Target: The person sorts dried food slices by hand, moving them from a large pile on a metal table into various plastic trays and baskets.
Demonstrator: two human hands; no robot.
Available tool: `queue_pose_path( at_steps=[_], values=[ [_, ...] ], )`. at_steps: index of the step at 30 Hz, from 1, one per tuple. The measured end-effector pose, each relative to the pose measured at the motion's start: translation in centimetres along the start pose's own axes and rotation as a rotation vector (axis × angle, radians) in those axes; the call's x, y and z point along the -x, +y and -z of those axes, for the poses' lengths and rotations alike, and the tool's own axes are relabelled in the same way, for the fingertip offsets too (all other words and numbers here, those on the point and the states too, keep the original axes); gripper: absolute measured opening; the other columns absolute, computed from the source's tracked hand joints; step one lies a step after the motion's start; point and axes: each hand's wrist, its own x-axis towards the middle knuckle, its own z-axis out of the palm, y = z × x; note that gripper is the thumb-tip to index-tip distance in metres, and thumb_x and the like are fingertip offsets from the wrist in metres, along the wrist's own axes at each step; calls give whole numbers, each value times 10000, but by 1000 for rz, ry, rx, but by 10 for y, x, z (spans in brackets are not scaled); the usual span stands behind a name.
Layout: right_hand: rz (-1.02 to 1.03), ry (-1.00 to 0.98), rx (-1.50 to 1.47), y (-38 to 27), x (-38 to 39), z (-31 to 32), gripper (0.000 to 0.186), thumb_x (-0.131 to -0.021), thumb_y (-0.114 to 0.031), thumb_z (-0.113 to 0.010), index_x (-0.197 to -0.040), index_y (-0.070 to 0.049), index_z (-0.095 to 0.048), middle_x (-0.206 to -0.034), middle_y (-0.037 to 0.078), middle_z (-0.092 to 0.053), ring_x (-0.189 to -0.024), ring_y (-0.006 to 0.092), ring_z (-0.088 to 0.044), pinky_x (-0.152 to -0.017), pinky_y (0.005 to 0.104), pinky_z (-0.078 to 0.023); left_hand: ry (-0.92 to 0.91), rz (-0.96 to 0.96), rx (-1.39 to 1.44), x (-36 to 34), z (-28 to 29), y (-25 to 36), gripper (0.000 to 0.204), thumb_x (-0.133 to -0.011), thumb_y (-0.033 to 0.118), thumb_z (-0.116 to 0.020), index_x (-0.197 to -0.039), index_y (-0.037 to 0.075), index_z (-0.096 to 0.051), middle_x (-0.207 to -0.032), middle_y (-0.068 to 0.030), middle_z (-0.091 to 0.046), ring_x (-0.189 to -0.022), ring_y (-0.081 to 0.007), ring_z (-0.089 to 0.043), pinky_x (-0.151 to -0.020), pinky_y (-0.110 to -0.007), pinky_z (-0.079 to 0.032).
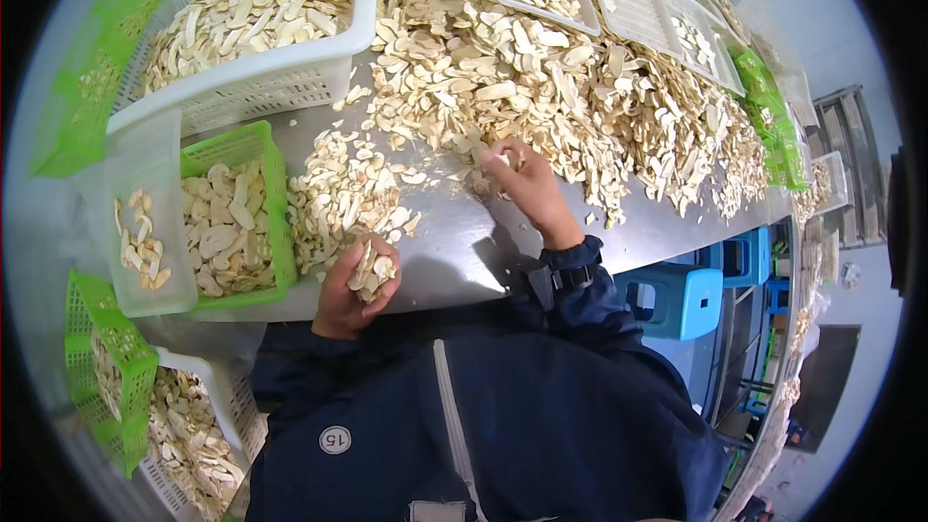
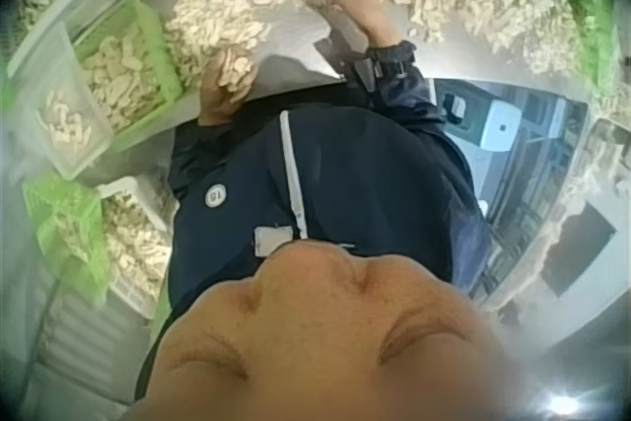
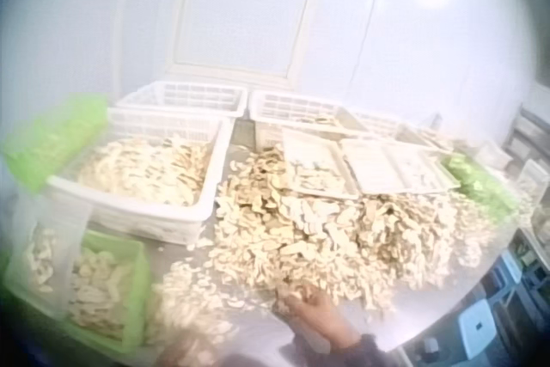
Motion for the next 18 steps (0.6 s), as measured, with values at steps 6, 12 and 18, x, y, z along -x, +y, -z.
queue_pose_path(
  at_steps=[6, 12, 18],
  values=[
    [214, 113, 581, 14, 12, -9, 236, -932, -267, -657, -1088, -92, -681, -650, 169, -640, -611, 274, -666, -594, 371, -507, -30, 4, -9, -1, 6, 1, 358, -1066, 335, -384, -1064, -3, -500, -989, -182, -562, -648, -196, -571, -339, -209, -380],
    [49, 4, 168, 3, 1, -10, 253, -936, -257, -653, -1119, -84, -673, -705, 129, -689, -658, 198, -703, -632, 326, -532, 9, 13, 8, 0, 0, 1, 354, -1070, 340, -376, -1058, 9, -501, -989, -175, -565, -643, -194, -570, -341, -210, -380],
    [111, -64, 319, -17, 2, -29, 281, -919, -303, -677, -1096, -84, -683, -812, 116, -719, -690, 241, -703, -650, 354, -542, 63, -1, -33, 0, -4, 1, 381, -1061, 348, -390, -1071, -4, -536, -892, -180, -566, -598, -166, -522, -346, -210, -352]
  ],
)
